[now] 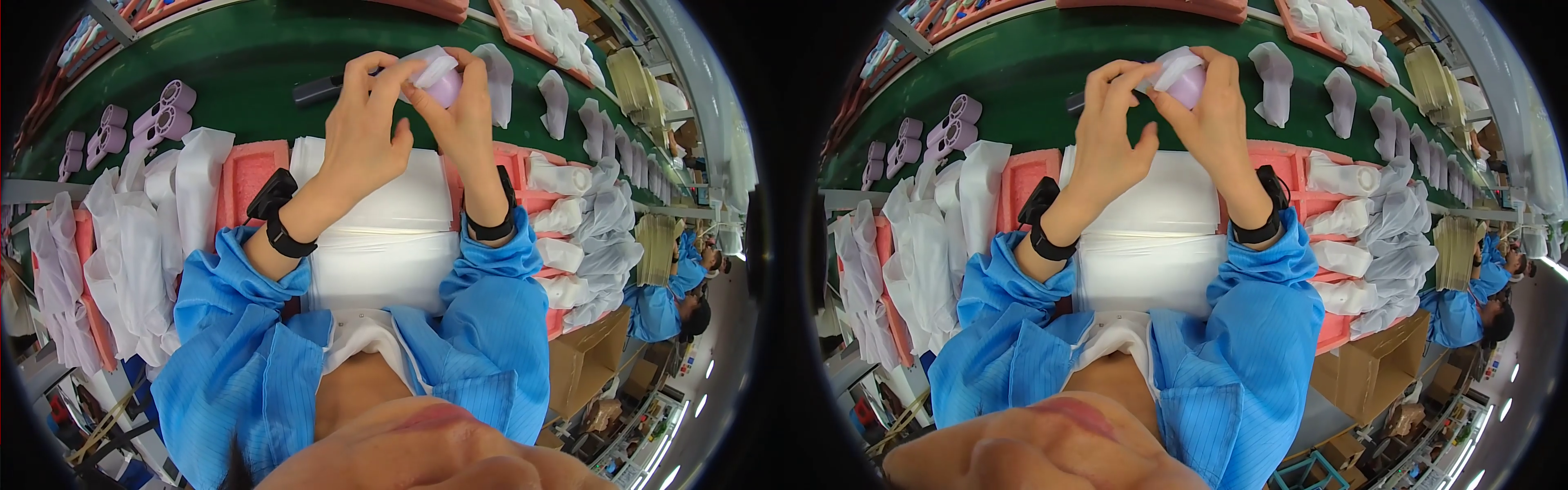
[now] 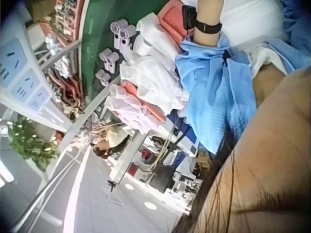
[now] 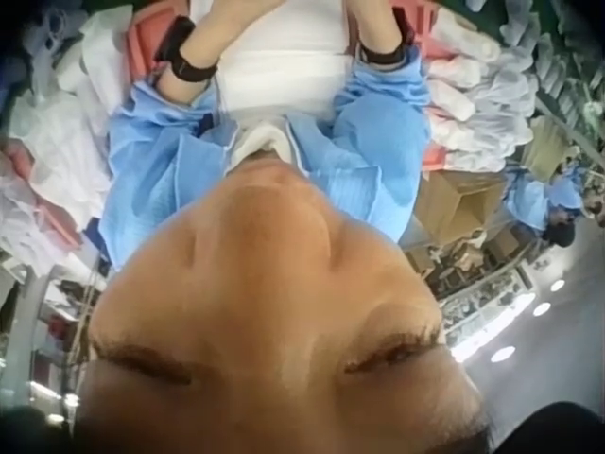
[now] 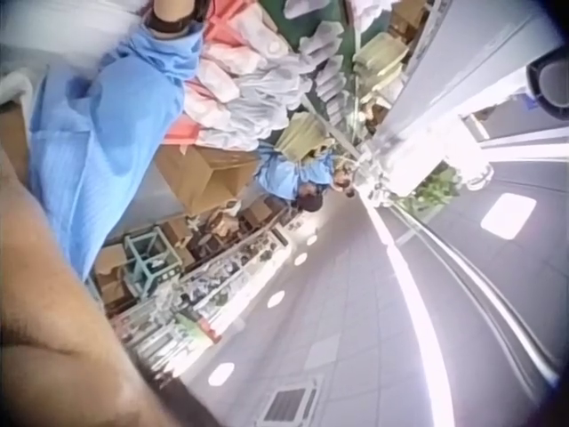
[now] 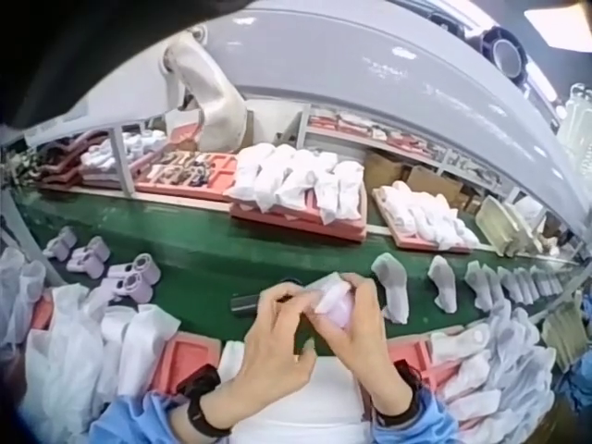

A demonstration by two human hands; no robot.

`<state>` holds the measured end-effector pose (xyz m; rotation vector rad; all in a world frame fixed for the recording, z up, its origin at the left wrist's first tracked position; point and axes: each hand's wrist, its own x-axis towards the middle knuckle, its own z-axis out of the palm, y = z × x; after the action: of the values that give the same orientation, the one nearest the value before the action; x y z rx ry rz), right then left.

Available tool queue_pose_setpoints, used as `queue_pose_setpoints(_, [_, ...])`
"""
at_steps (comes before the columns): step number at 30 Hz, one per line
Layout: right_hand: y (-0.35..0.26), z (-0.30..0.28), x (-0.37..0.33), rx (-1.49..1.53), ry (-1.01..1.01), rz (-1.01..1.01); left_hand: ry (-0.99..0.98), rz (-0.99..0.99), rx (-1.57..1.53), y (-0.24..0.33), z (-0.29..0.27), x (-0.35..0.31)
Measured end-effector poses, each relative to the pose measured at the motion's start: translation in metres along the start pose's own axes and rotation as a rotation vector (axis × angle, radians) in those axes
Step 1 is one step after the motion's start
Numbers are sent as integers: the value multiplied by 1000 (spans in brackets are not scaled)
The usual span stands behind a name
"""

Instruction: The person packages handheld fans by hand, picking up a fan, wrapping it in a thin white sheet, and placing the wrapped fan into a pink foam tray.

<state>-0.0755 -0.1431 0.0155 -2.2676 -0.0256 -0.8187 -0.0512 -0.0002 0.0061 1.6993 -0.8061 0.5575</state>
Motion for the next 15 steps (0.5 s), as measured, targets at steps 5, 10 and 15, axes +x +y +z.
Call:
queue_pose_setpoints(5, [-22, 11, -15, 84, -37, -75, -5, -17, 19, -13, -1, 8])
queue_pose_setpoints(10, [-31, 8, -12, 287, -94, -82, -6, -250, -546, -22, -29, 23])
queue_pose_setpoints(15, [-4, 17, -10, 283, -273, -49, -139, -266, -845, -18, -34, 22])
